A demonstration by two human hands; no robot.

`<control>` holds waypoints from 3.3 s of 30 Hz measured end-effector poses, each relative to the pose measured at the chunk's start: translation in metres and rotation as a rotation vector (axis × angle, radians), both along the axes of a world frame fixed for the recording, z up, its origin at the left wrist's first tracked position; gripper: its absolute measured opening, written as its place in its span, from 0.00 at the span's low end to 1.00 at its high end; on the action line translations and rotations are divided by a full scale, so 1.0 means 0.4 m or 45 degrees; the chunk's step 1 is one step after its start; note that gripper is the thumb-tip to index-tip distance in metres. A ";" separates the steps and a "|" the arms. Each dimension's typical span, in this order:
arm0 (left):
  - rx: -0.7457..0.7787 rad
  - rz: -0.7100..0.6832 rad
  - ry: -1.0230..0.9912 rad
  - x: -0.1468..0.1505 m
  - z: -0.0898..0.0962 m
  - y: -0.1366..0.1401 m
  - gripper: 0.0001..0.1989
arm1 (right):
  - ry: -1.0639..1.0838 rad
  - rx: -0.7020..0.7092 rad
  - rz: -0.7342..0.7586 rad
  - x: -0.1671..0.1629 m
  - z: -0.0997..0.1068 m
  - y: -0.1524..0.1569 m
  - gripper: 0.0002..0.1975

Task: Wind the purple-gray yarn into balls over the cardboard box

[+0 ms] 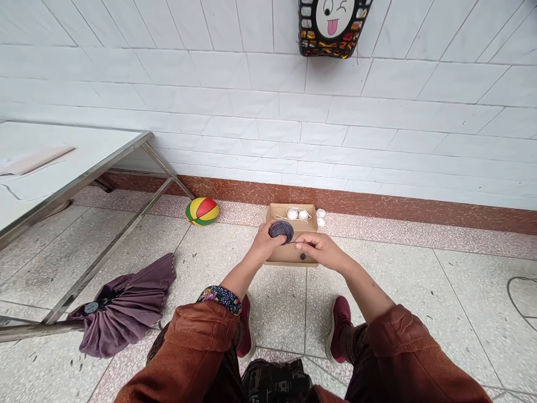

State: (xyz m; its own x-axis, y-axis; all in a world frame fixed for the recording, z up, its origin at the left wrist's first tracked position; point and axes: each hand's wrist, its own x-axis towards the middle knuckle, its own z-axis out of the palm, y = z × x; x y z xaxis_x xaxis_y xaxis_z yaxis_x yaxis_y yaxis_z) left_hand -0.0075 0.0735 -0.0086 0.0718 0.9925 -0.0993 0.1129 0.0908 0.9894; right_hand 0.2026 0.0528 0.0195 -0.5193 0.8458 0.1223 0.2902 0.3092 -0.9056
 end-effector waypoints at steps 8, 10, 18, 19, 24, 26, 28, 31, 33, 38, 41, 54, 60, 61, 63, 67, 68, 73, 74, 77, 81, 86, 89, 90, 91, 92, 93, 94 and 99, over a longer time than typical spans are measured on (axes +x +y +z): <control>-0.064 -0.620 -0.148 0.013 0.039 -0.047 0.43 | 0.044 0.205 -0.330 0.023 -0.001 0.037 0.13; -0.069 -0.719 -0.359 0.014 0.053 -0.059 0.43 | 0.023 0.189 -0.334 0.019 -0.018 0.043 0.12; -0.222 -0.346 -0.742 0.007 0.054 -0.046 0.31 | -0.159 0.068 -0.203 -0.008 -0.069 0.036 0.09; -0.213 -0.276 -0.711 0.007 0.050 -0.039 0.30 | -0.176 0.071 -0.178 -0.010 -0.068 0.033 0.09; -0.109 -0.022 -0.319 0.008 0.023 -0.015 0.30 | -0.126 0.025 0.131 -0.017 -0.033 0.009 0.13; -0.053 -0.007 -0.109 0.010 0.011 -0.012 0.35 | -0.056 0.003 0.157 -0.015 -0.012 0.003 0.13; -0.037 -0.059 0.045 0.012 0.003 -0.013 0.41 | 0.013 0.015 0.066 -0.010 0.003 0.005 0.12; -0.075 -0.300 0.068 0.012 0.005 -0.025 0.48 | 0.059 0.126 -0.159 0.004 0.006 0.024 0.11; -0.097 -0.536 -0.048 0.010 0.016 -0.036 0.49 | 0.037 0.213 -0.255 0.013 -0.005 0.040 0.11; -0.085 -0.790 -0.526 0.005 0.047 -0.055 0.44 | -0.054 0.208 -0.242 0.018 -0.043 0.055 0.12; -0.112 -0.635 -0.670 0.001 0.053 -0.052 0.41 | -0.157 0.134 -0.235 0.012 -0.056 0.049 0.10; 0.088 0.012 0.075 -0.003 -0.013 0.001 0.45 | 0.043 0.024 0.058 -0.023 -0.014 -0.007 0.11; 0.078 -0.362 0.229 0.003 -0.012 -0.019 0.49 | 0.208 0.087 -0.235 0.008 0.009 0.019 0.14; 0.076 -0.439 0.234 0.003 -0.007 -0.025 0.49 | 0.213 0.105 -0.280 0.012 0.004 0.024 0.14; 0.084 -0.600 0.201 0.004 0.005 -0.034 0.50 | 0.211 0.135 -0.369 0.016 -0.007 0.033 0.14; 0.051 -0.864 -0.106 0.006 0.027 -0.045 0.49 | 0.159 0.145 -0.450 0.016 -0.029 0.045 0.14; 0.032 -0.881 -0.216 0.007 0.032 -0.046 0.48 | 0.142 0.134 -0.445 0.016 -0.034 0.046 0.14; -0.079 -0.638 -0.678 0.009 0.052 -0.051 0.44 | 0.014 0.092 -0.454 0.011 -0.057 0.049 0.13; -0.095 -0.562 -0.743 0.009 0.056 -0.050 0.43 | -0.028 0.098 -0.456 0.010 -0.061 0.048 0.12; -0.121 -0.365 -0.851 0.012 0.062 -0.047 0.41 | -0.150 0.123 -0.389 0.003 -0.070 0.039 0.12; -0.125 -0.171 -0.814 0.017 0.056 -0.034 0.41 | -0.282 0.143 -0.176 -0.011 -0.073 0.014 0.11; -0.044 0.048 -0.500 0.015 0.022 -0.010 0.40 | -0.382 0.225 -0.018 -0.012 -0.056 -0.009 0.10; 0.072 0.067 -0.161 0.010 0.002 -0.002 0.43 | -0.170 0.182 0.024 -0.001 -0.025 -0.009 0.11; 0.097 0.027 -0.063 0.009 -0.002 -0.002 0.44 | -0.099 0.168 0.001 0.003 -0.014 -0.007 0.11; 0.105 -0.041 0.008 0.009 -0.004 -0.005 0.45 | -0.040 0.168 -0.034 0.006 -0.004 -0.004 0.11; 0.095 -0.135 0.049 0.009 -0.004 -0.009 0.46 | 0.002 0.181 -0.075 0.010 0.003 0.000 0.12; 0.072 -0.253 0.061 0.009 -0.001 -0.016 0.46 | 0.030 0.205 -0.119 0.012 0.006 0.004 0.12; 0.043 -0.383 0.044 0.011 0.004 -0.023 0.47 | 0.044 0.232 -0.164 0.015 0.006 0.010 0.12; -0.009 -0.751 -0.370 0.018 0.038 -0.054 0.45 | -0.020 0.274 -0.387 0.021 -0.037 0.038 0.12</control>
State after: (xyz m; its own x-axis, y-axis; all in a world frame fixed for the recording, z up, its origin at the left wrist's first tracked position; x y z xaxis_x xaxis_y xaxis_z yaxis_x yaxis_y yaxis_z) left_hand -0.0004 0.0518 0.0065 0.6288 0.7775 -0.0006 -0.1258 0.1024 0.9868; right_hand 0.2110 0.0679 0.0048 -0.2516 0.9175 0.3079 0.4115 0.3894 -0.8240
